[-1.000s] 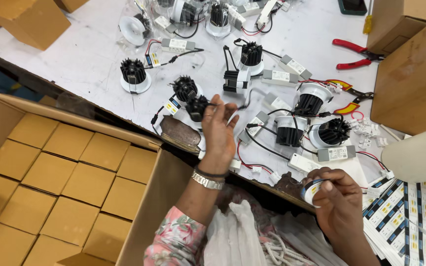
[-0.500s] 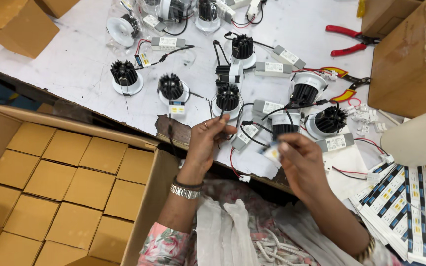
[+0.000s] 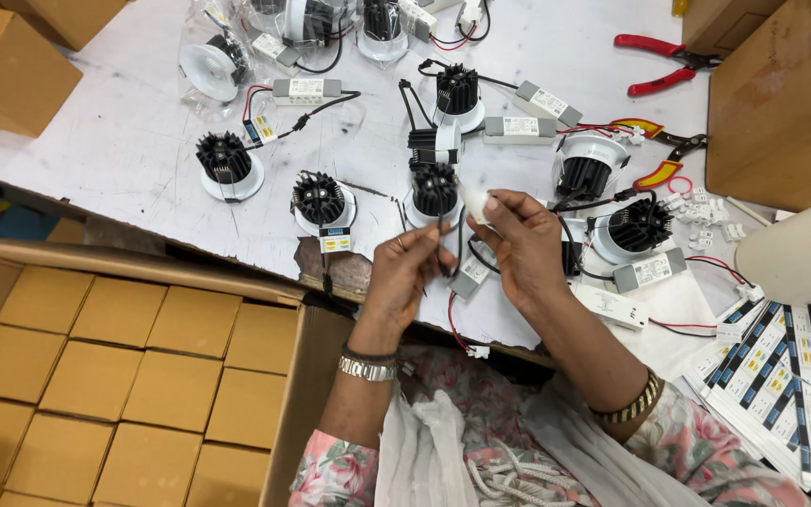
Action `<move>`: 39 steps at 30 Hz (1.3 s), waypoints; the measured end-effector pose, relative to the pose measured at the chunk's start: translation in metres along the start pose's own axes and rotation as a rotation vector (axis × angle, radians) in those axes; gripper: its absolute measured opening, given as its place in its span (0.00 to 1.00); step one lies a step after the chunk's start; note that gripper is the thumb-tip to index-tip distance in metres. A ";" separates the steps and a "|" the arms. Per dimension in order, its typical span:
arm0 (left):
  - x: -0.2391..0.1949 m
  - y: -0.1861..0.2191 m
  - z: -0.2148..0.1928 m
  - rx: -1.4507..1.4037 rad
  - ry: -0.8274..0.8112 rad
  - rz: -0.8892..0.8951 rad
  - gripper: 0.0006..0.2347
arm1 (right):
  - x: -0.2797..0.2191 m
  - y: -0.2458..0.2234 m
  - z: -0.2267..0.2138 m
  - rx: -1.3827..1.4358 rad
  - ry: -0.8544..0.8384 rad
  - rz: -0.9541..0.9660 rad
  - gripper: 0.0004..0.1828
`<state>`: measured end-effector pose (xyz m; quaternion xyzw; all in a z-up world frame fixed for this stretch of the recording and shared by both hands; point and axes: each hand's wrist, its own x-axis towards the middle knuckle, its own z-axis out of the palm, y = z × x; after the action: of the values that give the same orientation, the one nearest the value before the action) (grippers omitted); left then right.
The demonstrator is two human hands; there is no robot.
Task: The person peels small labels from a sheet and applies them to electronic drivers and light fixtures on a table.
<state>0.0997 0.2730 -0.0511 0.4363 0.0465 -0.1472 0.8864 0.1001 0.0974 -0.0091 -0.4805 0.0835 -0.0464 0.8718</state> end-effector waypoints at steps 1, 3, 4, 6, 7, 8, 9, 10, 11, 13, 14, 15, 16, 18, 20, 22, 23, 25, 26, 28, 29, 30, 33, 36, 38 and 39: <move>0.000 -0.003 0.001 0.024 0.007 0.000 0.08 | 0.000 0.000 -0.002 -0.007 0.015 0.009 0.07; -0.003 -0.013 0.003 0.079 0.028 0.051 0.07 | -0.002 0.003 -0.007 0.003 0.001 -0.018 0.07; -0.006 -0.019 0.005 0.111 0.044 0.101 0.07 | -0.004 0.004 -0.010 0.006 -0.006 -0.029 0.07; -0.015 -0.030 0.011 0.124 0.077 0.147 0.06 | -0.012 0.009 -0.016 -0.119 0.003 -0.037 0.08; -0.021 -0.035 0.014 0.106 0.093 0.142 0.07 | -0.018 0.011 -0.017 -0.182 0.008 -0.040 0.09; -0.028 -0.039 0.018 0.087 0.110 0.137 0.07 | -0.024 0.014 -0.018 -0.224 -0.010 -0.044 0.09; -0.034 -0.043 0.021 0.059 0.094 0.140 0.07 | -0.031 0.015 -0.019 -0.266 -0.027 -0.047 0.08; -0.040 -0.046 0.024 0.029 0.080 0.143 0.07 | -0.036 0.015 -0.019 -0.307 -0.045 -0.050 0.08; -0.045 -0.048 0.027 0.003 0.065 0.145 0.06 | -0.040 0.014 -0.019 -0.300 -0.018 -0.032 0.08; -0.050 -0.052 0.029 -0.044 0.040 0.143 0.06 | -0.046 0.012 -0.019 -0.285 0.036 0.004 0.08; -0.052 -0.053 0.030 -0.067 0.027 0.141 0.06 | -0.047 0.011 -0.019 -0.296 0.030 0.005 0.08; -0.054 -0.054 0.030 -0.076 0.046 0.134 0.07 | -0.047 0.011 -0.020 -0.306 0.026 0.005 0.09; -0.056 -0.055 0.031 -0.084 0.064 0.126 0.07 | -0.046 0.010 -0.022 -0.315 0.023 0.005 0.09; -0.058 -0.056 0.033 -0.092 0.079 0.130 0.08 | -0.044 0.012 -0.027 -0.326 0.006 -0.017 0.09; -0.059 -0.054 0.034 -0.096 0.079 0.153 0.08 | -0.042 0.012 -0.033 -0.330 -0.013 -0.031 0.09; -0.062 -0.053 0.034 -0.115 0.076 0.154 0.08 | -0.042 0.011 -0.038 -0.327 -0.035 -0.031 0.09; -0.063 -0.052 0.035 -0.124 0.075 0.156 0.09 | -0.042 0.011 -0.039 -0.326 -0.039 -0.027 0.09; -0.065 -0.050 0.036 -0.117 0.051 0.180 0.08 | -0.041 0.012 -0.039 -0.323 -0.048 -0.019 0.08; -0.066 -0.049 0.036 -0.113 0.039 0.193 0.08 | -0.041 0.012 -0.038 -0.325 -0.046 -0.021 0.08; -0.065 -0.048 0.038 -0.095 0.064 0.208 0.07 | -0.040 0.012 -0.036 -0.328 -0.045 -0.025 0.09; -0.065 -0.049 0.039 -0.085 0.078 0.215 0.06 | -0.040 0.012 -0.035 -0.329 -0.041 -0.028 0.08; -0.064 -0.050 0.040 -0.088 0.091 0.218 0.05 | -0.040 0.012 -0.034 -0.330 -0.038 -0.030 0.08; -0.059 -0.053 0.041 -0.093 0.134 0.222 0.06 | -0.042 0.012 -0.034 -0.342 -0.027 -0.035 0.08; -0.055 -0.054 0.043 -0.098 0.179 0.213 0.07 | -0.042 0.013 -0.034 -0.350 -0.015 -0.041 0.09; -0.053 -0.053 0.044 -0.116 0.200 0.208 0.09 | -0.042 0.014 -0.035 -0.350 -0.010 -0.036 0.09; -0.053 -0.052 0.045 -0.117 0.215 0.187 0.07 | -0.042 0.014 -0.035 -0.349 -0.009 -0.029 0.09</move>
<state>0.0311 0.2191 -0.0515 0.3995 0.1086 -0.0136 0.9102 0.0527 0.0827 -0.0347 -0.6260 0.0796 -0.0414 0.7746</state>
